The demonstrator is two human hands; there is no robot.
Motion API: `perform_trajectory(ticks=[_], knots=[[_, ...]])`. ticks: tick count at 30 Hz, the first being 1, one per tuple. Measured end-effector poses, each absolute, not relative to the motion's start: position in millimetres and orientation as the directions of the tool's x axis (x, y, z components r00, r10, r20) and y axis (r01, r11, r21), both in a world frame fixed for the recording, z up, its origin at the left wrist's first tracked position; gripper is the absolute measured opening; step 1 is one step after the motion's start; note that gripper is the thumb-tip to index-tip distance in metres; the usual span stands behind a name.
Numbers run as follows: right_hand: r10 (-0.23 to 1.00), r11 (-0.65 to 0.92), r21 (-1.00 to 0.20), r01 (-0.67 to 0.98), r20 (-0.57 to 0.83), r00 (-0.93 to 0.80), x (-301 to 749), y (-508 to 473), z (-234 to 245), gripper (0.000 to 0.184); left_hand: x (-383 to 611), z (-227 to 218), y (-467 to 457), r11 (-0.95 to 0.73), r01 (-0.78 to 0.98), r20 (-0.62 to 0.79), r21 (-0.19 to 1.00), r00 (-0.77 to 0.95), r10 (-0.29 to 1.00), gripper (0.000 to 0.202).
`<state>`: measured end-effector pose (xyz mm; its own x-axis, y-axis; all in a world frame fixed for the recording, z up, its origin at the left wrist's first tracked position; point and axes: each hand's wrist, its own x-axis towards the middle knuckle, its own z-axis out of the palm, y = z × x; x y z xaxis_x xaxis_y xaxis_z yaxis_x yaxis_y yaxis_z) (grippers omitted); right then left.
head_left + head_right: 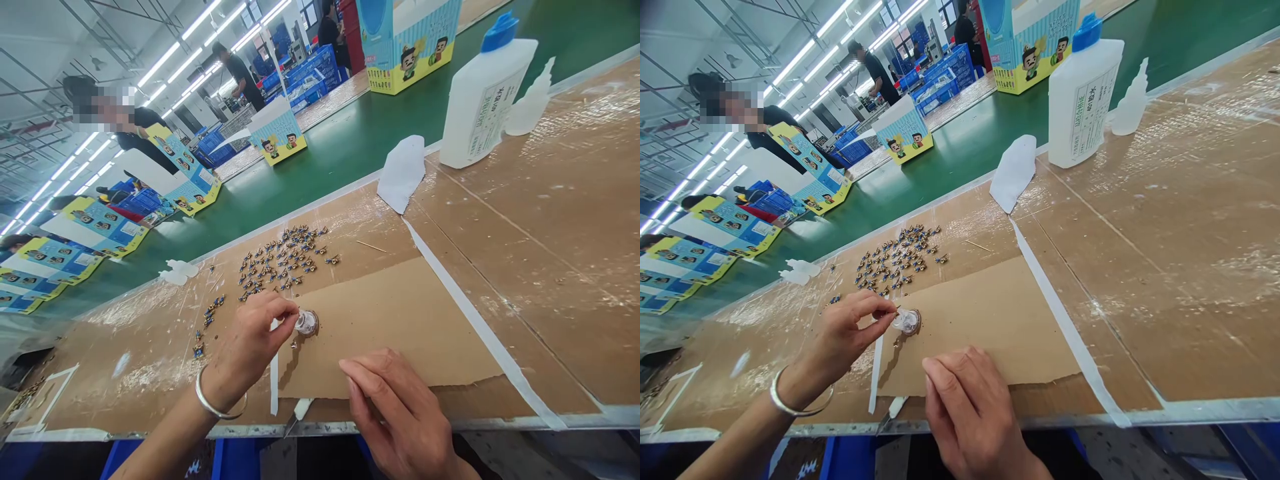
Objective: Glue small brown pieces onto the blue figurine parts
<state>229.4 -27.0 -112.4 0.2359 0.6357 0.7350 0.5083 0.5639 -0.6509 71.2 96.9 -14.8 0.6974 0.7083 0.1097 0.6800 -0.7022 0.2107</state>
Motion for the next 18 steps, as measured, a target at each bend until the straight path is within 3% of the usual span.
perform_trajectory(ticks=[7, 12, 18], knots=[[0.634, 0.558, -0.639, 0.529, 0.740, 0.226, 231.6, -29.7, -113.6, 0.029, 43.6, 11.7, 72.7, -0.542, 0.798, 0.169, 0.265, 0.515, 0.840, 0.005], [0.634, 0.549, -0.615, 0.566, 0.747, 0.198, 237.3, -27.0, -109.1, 0.024, -15.4, -4.9, 45.6, -0.208, 0.867, 0.143, 0.453, 0.159, 0.977, 0.011], [0.620, 0.578, -0.521, 0.628, 0.781, 0.077, 241.9, -21.3, -104.9, 0.021, -46.1, -55.9, 13.2, 0.158, 0.721, 0.051, 0.675, -0.259, 0.964, 0.024]])
